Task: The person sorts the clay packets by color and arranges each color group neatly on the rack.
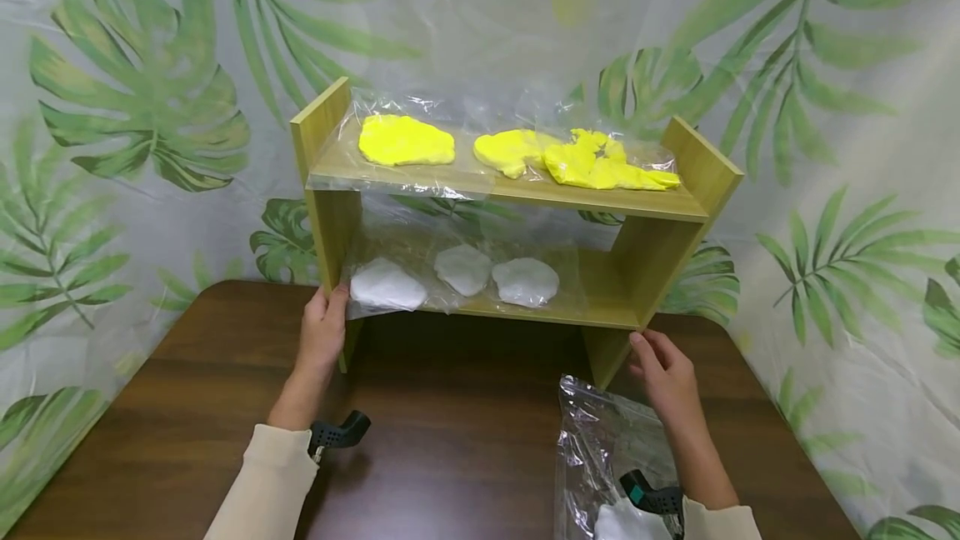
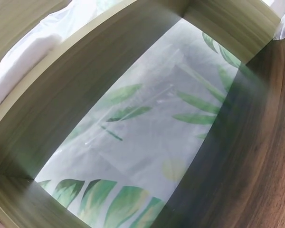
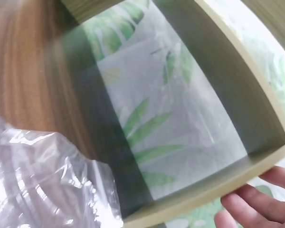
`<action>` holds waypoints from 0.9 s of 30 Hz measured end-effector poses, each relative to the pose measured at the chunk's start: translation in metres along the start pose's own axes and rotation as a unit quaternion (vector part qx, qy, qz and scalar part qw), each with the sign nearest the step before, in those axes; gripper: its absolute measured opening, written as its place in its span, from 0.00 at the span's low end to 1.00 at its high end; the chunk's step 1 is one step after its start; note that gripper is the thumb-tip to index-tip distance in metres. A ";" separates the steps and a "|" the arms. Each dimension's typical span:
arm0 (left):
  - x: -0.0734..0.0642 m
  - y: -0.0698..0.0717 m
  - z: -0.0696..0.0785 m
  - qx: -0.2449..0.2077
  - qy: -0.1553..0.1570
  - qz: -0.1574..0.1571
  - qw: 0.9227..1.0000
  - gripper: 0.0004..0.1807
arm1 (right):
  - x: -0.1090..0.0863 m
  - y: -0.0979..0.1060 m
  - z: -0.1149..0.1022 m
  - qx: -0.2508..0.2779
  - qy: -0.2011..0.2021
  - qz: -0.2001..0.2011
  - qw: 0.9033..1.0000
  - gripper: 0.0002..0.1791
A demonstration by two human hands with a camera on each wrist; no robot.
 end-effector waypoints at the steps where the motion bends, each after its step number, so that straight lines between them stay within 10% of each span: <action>1: 0.000 0.000 -0.001 0.000 0.001 -0.001 1.000 0.23 | -0.004 0.001 0.000 0.005 0.007 -0.009 1.000 0.32; 9: 0.000 0.001 -0.003 0.008 -0.015 0.018 1.000 0.20 | -0.038 0.009 -0.001 0.082 0.012 -0.059 0.995 0.28; 27: -0.024 -0.010 0.036 0.005 -0.043 0.015 0.999 0.13 | -0.129 0.045 0.063 0.067 -0.196 -0.055 0.977 0.35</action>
Point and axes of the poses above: each hand's wrist, its own x-axis towards the middle knuckle, its own y-axis out of the back of the hand, z = x × y, the point moved 9 cm from there along x, towards the middle knuckle, and after that the axes turned 13 degrees about y, right-handed, at the moved point
